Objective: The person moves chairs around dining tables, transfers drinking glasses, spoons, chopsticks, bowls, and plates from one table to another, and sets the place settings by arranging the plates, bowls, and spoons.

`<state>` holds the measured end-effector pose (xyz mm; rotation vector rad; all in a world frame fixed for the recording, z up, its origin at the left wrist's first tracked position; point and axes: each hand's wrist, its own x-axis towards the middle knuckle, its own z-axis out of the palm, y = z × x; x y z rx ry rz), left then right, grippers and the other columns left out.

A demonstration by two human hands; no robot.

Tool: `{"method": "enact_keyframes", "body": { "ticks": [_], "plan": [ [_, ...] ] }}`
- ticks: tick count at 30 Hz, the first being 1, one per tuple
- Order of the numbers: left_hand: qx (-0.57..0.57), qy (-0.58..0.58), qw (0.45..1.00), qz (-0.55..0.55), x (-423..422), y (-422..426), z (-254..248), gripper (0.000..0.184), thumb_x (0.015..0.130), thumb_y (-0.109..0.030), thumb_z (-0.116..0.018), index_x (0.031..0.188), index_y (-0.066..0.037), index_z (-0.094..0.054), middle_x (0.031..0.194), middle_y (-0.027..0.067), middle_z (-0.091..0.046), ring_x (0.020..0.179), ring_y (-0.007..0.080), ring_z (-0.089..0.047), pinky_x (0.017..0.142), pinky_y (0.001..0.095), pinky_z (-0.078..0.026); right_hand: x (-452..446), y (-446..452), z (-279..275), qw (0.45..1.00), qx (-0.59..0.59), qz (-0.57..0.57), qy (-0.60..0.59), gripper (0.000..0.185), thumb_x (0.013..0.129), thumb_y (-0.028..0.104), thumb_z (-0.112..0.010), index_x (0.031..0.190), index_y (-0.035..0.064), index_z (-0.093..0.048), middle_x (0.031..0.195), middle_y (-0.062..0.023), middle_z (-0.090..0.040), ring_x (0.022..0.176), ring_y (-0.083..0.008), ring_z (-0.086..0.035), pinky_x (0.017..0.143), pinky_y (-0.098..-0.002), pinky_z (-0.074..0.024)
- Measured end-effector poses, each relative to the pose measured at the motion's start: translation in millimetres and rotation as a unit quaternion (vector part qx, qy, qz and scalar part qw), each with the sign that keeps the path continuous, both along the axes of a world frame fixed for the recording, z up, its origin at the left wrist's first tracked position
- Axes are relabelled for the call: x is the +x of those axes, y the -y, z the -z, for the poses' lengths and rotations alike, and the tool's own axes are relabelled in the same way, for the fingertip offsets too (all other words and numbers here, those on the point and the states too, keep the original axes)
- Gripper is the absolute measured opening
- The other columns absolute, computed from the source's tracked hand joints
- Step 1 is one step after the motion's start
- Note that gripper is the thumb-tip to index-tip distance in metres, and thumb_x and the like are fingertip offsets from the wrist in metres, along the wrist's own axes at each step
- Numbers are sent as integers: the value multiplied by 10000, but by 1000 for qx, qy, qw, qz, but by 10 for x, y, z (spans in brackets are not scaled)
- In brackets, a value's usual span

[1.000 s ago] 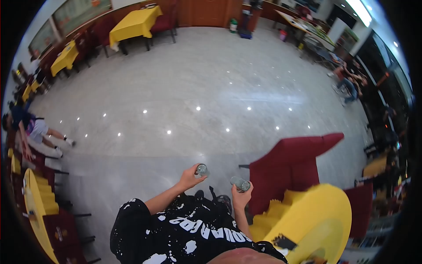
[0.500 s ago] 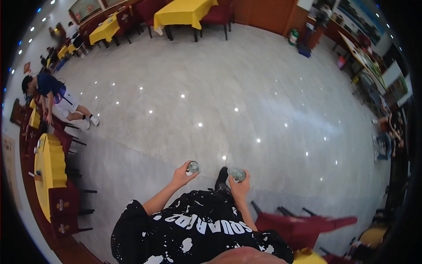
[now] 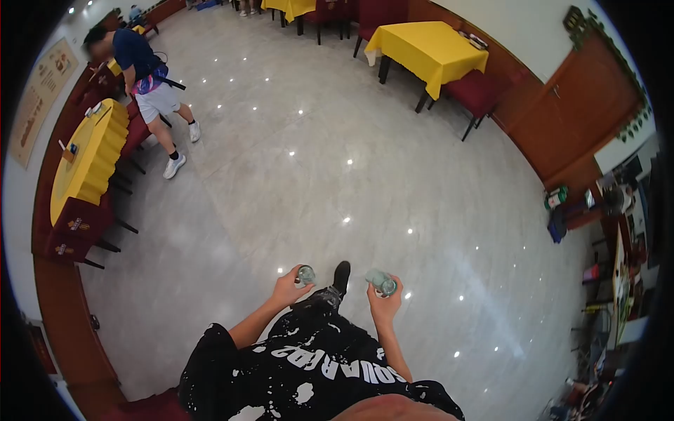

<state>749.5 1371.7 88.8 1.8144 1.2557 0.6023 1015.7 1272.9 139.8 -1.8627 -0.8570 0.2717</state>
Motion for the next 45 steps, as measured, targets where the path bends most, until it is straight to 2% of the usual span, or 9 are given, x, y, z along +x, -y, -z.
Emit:
{"method": "enact_keyframes", "body": {
  "ticks": [8,14,18,22,25,33,34,39,45],
  "plan": [
    [-16,60,997,50,2113,-2314,-79,580,800,-338,-794,1262,-79,-560,1062,118,-699,905,252,-705,821,336,-566,1630,-2064,-237,998,-42,7,-43,578,718,91,-816,1207,44,-512,928,-67,-647,683,-118,-604,604,-271,-488],
    [-9,61,997,49,3555,-4171,-206,607,794,-345,-793,1286,-85,-550,1092,116,-696,918,250,-704,833,342,-566,2892,-3802,131,990,27,42,-131,599,739,90,-814,1232,13,-483,932,-67,-646,706,-109,-597,614,-258,-482],
    [-6,23,999,40,4339,-5364,-504,590,796,-326,-793,1273,-77,-553,1083,126,-694,924,263,-704,831,336,-563,3929,-5106,253,989,13,42,-138,593,748,81,-806,1238,7,-480,956,-72,-641,725,-113,-599,635,-263,-496],
    [-4,62,998,-5,4902,-6518,-483,589,783,-306,-807,1261,-65,-559,1062,136,-698,907,253,-703,811,335,-557,4898,-6572,208,989,34,11,-141,592,736,73,-803,1234,14,-489,975,-88,-637,744,-129,-623,658,-275,-518],
    [21,32,998,-56,5282,-7359,-468,585,783,-296,-809,1260,-64,-562,1040,137,-705,898,246,-705,811,340,-558,5452,-7650,97,992,20,-6,-126,592,739,76,-802,1237,12,-488,976,-78,-632,731,-122,-608,644,-268,-509],
    [47,52,984,-166,6178,-9925,97,629,754,-199,-838,1275,-7,-542,1038,134,-713,889,232,-714,762,326,-577,6414,-10306,166,986,36,-28,-161,583,742,63,-806,1230,21,-489,1003,-66,-626,724,-98,-585,635,-237,-477],
    [53,25,986,-156,6236,-10281,286,627,756,-189,-837,1275,-1,-540,1045,137,-711,893,227,-715,748,326,-582,6537,-10590,145,987,36,-19,-153,581,744,62,-806,1229,20,-488,996,-65,-628,719,-96,-586,628,-234,-475],
    [51,81,991,-98,7177,-12268,-2,615,759,-197,-837,1270,-16,-546,1062,119,-707,876,194,-706,732,303,-575,7151,-12057,-28,987,56,18,-152,563,766,28,-787,1234,13,-472,988,-49,-623,739,-73,-563,619,-215,-452],
    [91,104,990,2,8566,-14391,-109,583,764,-193,-834,1255,-41,-561,1045,90,-704,854,179,-694,734,293,-570,7992,-13718,116,982,46,76,-168,548,761,80,-802,1212,9,-499,945,-48,-643,695,-92,-588,616,-250,-487]
  ]
}}
